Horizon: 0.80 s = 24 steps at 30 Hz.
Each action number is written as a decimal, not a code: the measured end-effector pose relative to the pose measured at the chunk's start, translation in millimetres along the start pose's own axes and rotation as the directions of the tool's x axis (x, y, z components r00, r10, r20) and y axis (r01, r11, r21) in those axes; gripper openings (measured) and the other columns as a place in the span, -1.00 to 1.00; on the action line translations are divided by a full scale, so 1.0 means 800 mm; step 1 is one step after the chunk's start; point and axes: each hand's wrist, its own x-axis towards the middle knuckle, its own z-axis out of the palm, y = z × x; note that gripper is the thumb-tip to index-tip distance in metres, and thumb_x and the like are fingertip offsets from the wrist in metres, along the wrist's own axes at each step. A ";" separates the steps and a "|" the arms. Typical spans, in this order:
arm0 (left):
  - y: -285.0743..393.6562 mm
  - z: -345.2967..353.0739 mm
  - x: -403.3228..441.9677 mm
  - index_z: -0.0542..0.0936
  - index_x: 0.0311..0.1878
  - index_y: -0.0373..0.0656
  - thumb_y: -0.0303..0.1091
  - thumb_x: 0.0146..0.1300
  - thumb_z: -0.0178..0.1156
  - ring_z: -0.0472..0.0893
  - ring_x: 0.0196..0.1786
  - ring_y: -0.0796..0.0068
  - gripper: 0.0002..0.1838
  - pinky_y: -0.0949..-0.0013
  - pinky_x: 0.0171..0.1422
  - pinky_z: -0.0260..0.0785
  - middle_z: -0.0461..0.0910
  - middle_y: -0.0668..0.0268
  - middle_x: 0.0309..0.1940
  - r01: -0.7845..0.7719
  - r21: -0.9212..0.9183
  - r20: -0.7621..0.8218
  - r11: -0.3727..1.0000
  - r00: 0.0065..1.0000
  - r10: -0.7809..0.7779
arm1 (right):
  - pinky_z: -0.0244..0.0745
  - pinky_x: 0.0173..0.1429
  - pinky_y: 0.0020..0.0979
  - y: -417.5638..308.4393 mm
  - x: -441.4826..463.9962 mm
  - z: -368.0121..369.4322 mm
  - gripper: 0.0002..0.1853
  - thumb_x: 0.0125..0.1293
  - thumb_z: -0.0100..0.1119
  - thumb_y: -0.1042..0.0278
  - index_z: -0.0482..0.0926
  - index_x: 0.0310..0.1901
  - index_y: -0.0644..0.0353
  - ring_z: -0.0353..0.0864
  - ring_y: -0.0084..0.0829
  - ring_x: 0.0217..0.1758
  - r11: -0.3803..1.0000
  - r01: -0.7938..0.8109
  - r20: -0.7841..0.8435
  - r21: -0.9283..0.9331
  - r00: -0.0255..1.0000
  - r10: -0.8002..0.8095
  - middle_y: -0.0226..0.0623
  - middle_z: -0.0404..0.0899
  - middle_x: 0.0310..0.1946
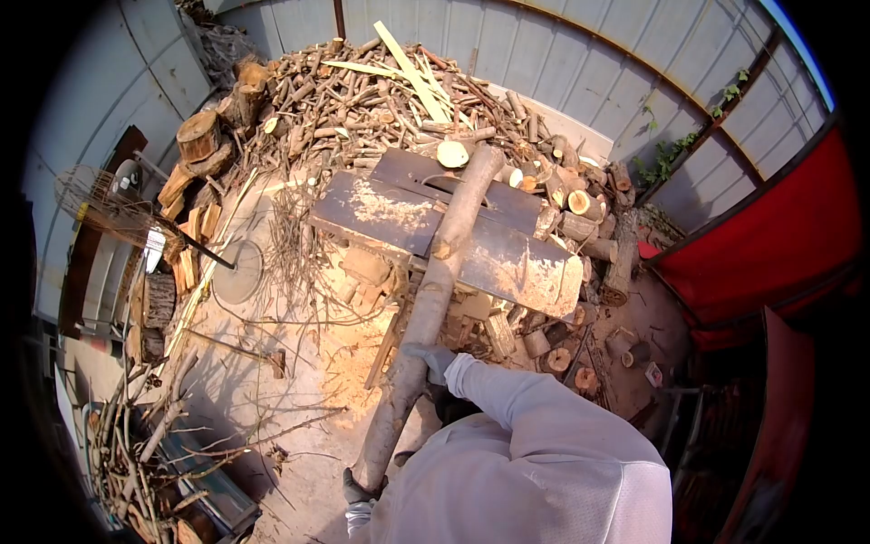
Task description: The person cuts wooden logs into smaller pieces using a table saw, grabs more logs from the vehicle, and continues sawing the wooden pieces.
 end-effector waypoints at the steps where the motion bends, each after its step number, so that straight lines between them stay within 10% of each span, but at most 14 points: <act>1: 0.000 -0.001 0.002 0.47 0.30 0.16 0.31 0.28 0.11 0.60 0.00 -0.07 -0.36 -0.23 -0.15 0.50 0.59 0.27 0.13 0.007 -0.009 -0.005 1.000 1.000 -0.007 | 0.44 0.38 -0.11 -0.002 -0.009 0.005 -0.55 0.37 0.31 0.30 0.55 0.26 0.19 0.53 -0.17 0.28 0.977 0.092 0.025 -0.194 0.996 -0.089 -0.14 0.56 0.23; 3: 0.001 -0.003 0.006 0.47 0.30 0.16 0.32 0.26 0.12 0.60 0.01 -0.07 -0.35 -0.24 -0.15 0.49 0.58 0.28 0.15 0.013 -0.019 -0.010 1.000 1.000 -0.013 | 0.45 0.37 -0.10 -0.003 -0.008 0.007 -0.55 0.37 0.31 0.30 0.55 0.25 0.19 0.54 -0.15 0.26 0.908 0.183 0.069 -0.378 0.983 -0.170 -0.14 0.57 0.22; 6: 0.003 -0.005 0.009 0.47 0.30 0.16 0.34 0.23 0.15 0.60 0.02 -0.07 -0.33 -0.23 -0.14 0.50 0.57 0.28 0.18 0.035 -0.050 -0.023 0.998 0.999 -0.036 | 0.45 0.38 -0.13 0.007 0.028 -0.016 -0.54 0.37 0.31 0.30 0.54 0.26 0.21 0.56 -0.19 0.26 1.000 -0.007 0.006 0.016 1.000 0.007 -0.16 0.57 0.23; 12: -0.015 -0.007 0.007 0.47 0.30 0.19 0.34 0.25 0.11 0.60 -0.03 -0.08 -0.34 -0.30 -0.12 0.49 0.57 0.27 0.15 0.066 -0.030 0.021 0.997 0.998 -0.066 | 0.45 0.39 -0.23 -0.004 0.037 0.000 -0.57 0.41 0.25 0.30 0.55 0.26 0.22 0.59 -0.31 0.24 0.781 0.327 0.235 -0.531 0.943 -0.235 -0.22 0.57 0.26; 13: -0.024 -0.008 0.006 0.47 0.30 0.19 0.34 0.25 0.10 0.60 -0.04 -0.08 -0.34 -0.31 -0.13 0.49 0.58 0.27 0.14 0.045 -0.057 0.031 0.997 0.999 -0.043 | 0.48 0.37 -0.26 -0.005 0.071 -0.010 -0.58 0.39 0.22 0.39 0.54 0.26 0.21 0.61 -0.33 0.22 0.256 0.636 0.522 -0.728 0.756 -0.395 -0.22 0.60 0.22; 15: -0.038 -0.024 0.000 0.48 0.29 0.19 0.33 0.25 0.09 0.60 -0.05 -0.07 -0.36 -0.32 -0.15 0.48 0.59 0.27 0.11 -0.008 -0.116 0.035 0.993 0.999 0.012 | 0.51 0.34 -0.29 0.009 0.101 0.016 -0.58 0.37 0.19 0.48 0.53 0.26 0.19 0.63 -0.35 0.19 -0.356 0.721 0.803 -0.594 0.508 -0.311 -0.23 0.64 0.18; 16: -0.040 -0.031 -0.009 0.48 0.28 0.20 0.33 0.25 0.09 0.60 -0.05 -0.06 -0.36 -0.33 -0.16 0.48 0.60 0.26 0.10 -0.039 -0.150 0.031 0.988 0.999 0.044 | 0.50 0.35 -0.28 0.021 0.105 0.049 -0.52 0.29 0.26 0.50 0.54 0.26 0.19 0.62 -0.32 0.22 0.537 0.502 0.397 -0.678 0.865 -0.306 -0.19 0.62 0.21; 17: -0.035 -0.039 -0.017 0.50 0.25 0.20 0.32 0.25 0.09 0.61 -0.06 -0.01 -0.39 -0.28 -0.19 0.48 0.62 0.28 0.06 -0.074 -0.144 0.016 0.987 0.997 0.077 | 0.49 0.35 -0.26 0.025 0.105 0.074 -0.46 0.20 0.34 0.52 0.54 0.26 0.18 0.61 -0.30 0.24 0.978 -0.123 0.093 -0.170 0.986 0.140 -0.15 0.60 0.23; 19: -0.016 -0.073 -0.020 0.53 0.17 0.21 0.33 0.25 0.08 0.63 -0.10 0.12 -0.43 -0.09 -0.25 0.47 0.65 0.36 0.00 -0.046 -0.253 0.031 0.966 0.998 0.056 | 0.46 0.36 -0.25 0.072 0.119 0.045 -0.45 0.21 0.35 0.44 0.53 0.28 0.18 0.57 -0.33 0.29 0.226 0.609 0.585 -0.760 0.793 -0.170 -0.17 0.58 0.25; 20: -0.002 -0.080 -0.025 0.53 0.16 0.22 0.35 0.25 0.08 0.63 -0.13 0.13 -0.43 -0.05 -0.26 0.47 0.66 0.40 -0.01 -0.081 -0.224 -0.028 0.971 0.997 0.077 | 0.43 0.39 -0.25 0.087 0.105 0.054 -0.43 0.21 0.35 0.44 0.51 0.30 0.18 0.55 -0.32 0.32 0.449 0.558 0.548 -0.697 0.820 -0.167 -0.18 0.57 0.26; 22: 0.027 -0.096 -0.034 0.53 0.15 0.23 0.37 0.24 0.08 0.64 -0.16 0.14 -0.43 -0.01 -0.27 0.46 0.66 0.43 -0.02 -0.111 -0.176 -0.081 0.978 0.992 0.098 | 0.36 0.46 -0.25 0.093 0.062 0.052 -0.48 0.28 0.30 0.47 0.51 0.30 0.19 0.48 -0.31 0.39 0.053 0.869 0.827 -0.491 0.485 -0.285 -0.15 0.56 0.27; 23: 0.040 -0.104 -0.034 0.53 0.14 0.23 0.39 0.23 0.09 0.64 -0.18 0.13 -0.42 -0.01 -0.28 0.46 0.66 0.43 -0.02 -0.132 -0.112 -0.090 0.985 0.988 0.122 | 0.36 0.46 -0.25 0.092 0.030 0.066 -0.48 0.28 0.30 0.47 0.51 0.30 0.19 0.48 -0.31 0.39 0.046 0.869 0.824 -0.492 0.483 -0.296 -0.15 0.56 0.27; 24: 0.049 -0.109 -0.029 0.53 0.14 0.23 0.41 0.22 0.09 0.64 -0.21 0.12 -0.41 -0.01 -0.30 0.46 0.66 0.43 -0.03 -0.150 -0.044 -0.092 0.988 0.985 0.146 | 0.36 0.47 -0.28 0.090 -0.002 0.081 -0.43 0.19 0.32 0.54 0.51 0.29 0.16 0.48 -0.26 0.39 0.765 0.442 0.434 -0.468 0.869 -0.237 -0.10 0.56 0.26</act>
